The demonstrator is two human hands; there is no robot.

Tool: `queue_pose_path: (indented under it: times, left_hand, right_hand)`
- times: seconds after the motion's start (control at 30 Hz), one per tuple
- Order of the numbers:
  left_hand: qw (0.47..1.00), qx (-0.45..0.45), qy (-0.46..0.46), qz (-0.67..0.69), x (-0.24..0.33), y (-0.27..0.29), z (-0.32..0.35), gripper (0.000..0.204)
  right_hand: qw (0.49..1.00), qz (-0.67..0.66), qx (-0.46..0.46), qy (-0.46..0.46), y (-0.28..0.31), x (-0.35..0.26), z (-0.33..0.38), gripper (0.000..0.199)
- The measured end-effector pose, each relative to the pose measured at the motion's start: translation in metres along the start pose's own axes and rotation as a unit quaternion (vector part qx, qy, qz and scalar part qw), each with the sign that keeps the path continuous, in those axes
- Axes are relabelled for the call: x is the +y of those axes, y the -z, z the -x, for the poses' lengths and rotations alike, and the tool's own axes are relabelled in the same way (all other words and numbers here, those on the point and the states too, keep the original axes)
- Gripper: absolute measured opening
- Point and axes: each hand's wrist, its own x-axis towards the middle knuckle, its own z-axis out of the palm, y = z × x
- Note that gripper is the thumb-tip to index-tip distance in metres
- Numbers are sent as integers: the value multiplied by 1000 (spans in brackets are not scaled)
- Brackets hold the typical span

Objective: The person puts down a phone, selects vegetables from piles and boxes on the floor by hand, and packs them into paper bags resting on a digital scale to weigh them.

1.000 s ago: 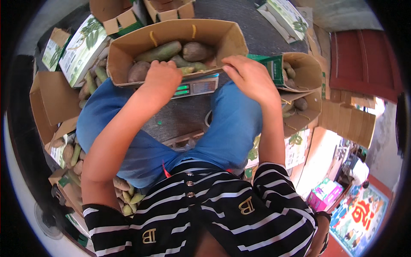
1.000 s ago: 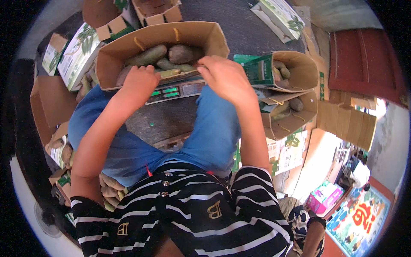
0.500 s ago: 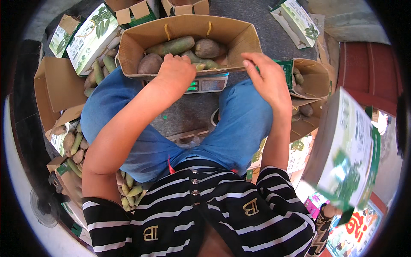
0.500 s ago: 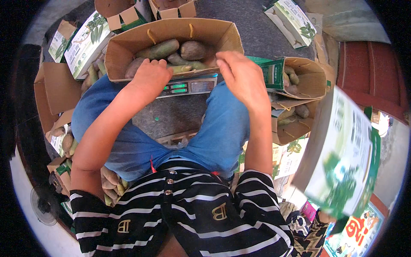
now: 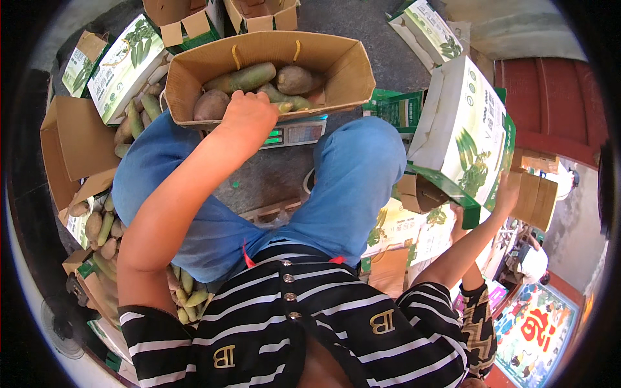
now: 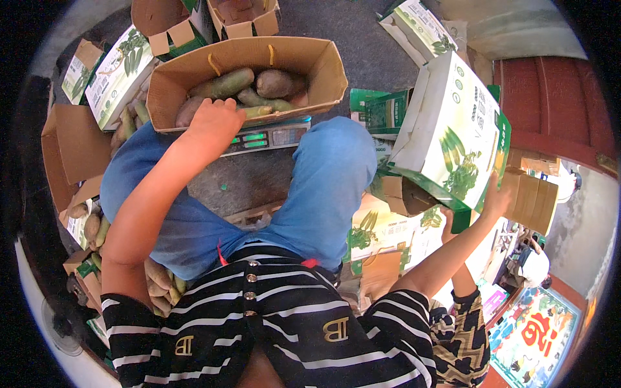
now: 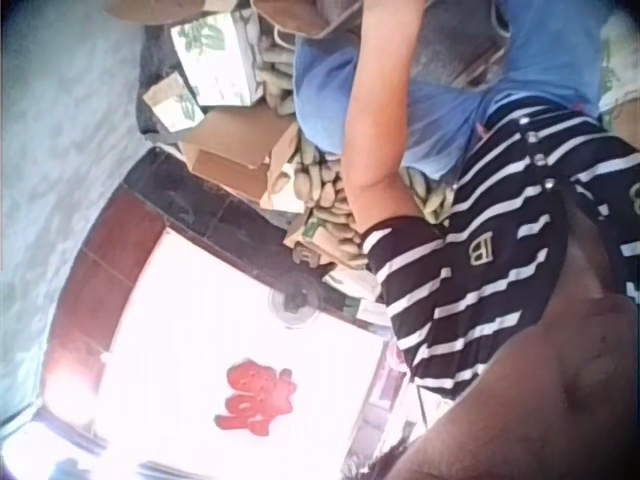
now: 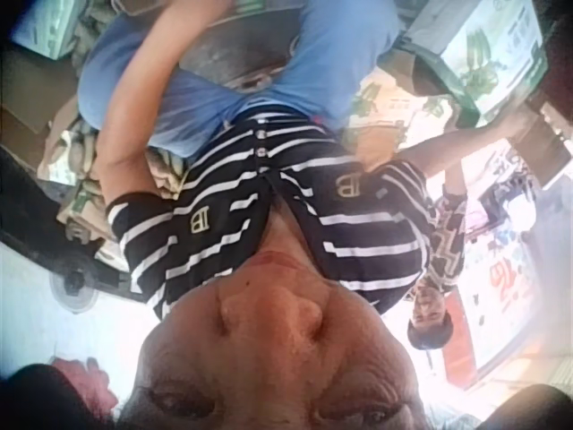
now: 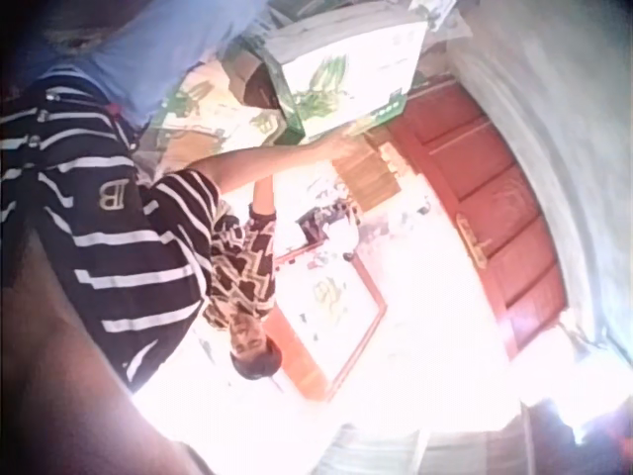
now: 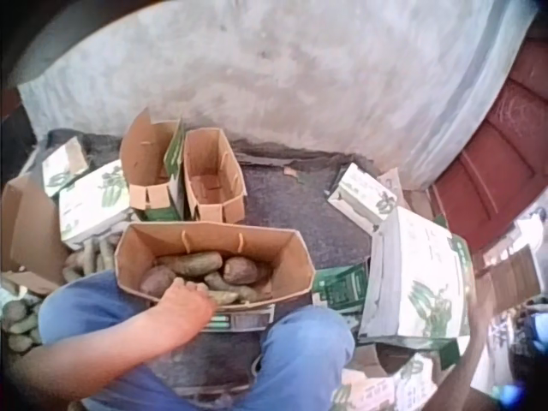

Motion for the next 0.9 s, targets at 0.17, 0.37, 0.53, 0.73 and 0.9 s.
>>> queue_pose_path:
  times: [0.17, 0.37, 0.53, 0.73, 0.9]
  left_hand:
    - [1000, -13, 0, 13, -2, 2, -1, 17]
    - [1000, -18, 21, 9, 0, -4, -3, 17]
    - [1000, -21, 15, -17, 2, -8, -4, 16]
    - [999, -22, 14, -39, 5, -8, -5, 15]
    - [998, -15, 27, -55, 8, -10, -3, 14]
  right_hand:
    - [900, -288, -150, -291, -74, 108, -2, 67]
    - [766, -479, -235, -359, -87, 135, 22, 56]
    - [722, -591, -270, -238, -47, 89, 15, 46]
    - [770, -626, -126, -3, 13, -55, -43, 40]
    - [770, -585, -112, 229, 19, -210, -50, 29]
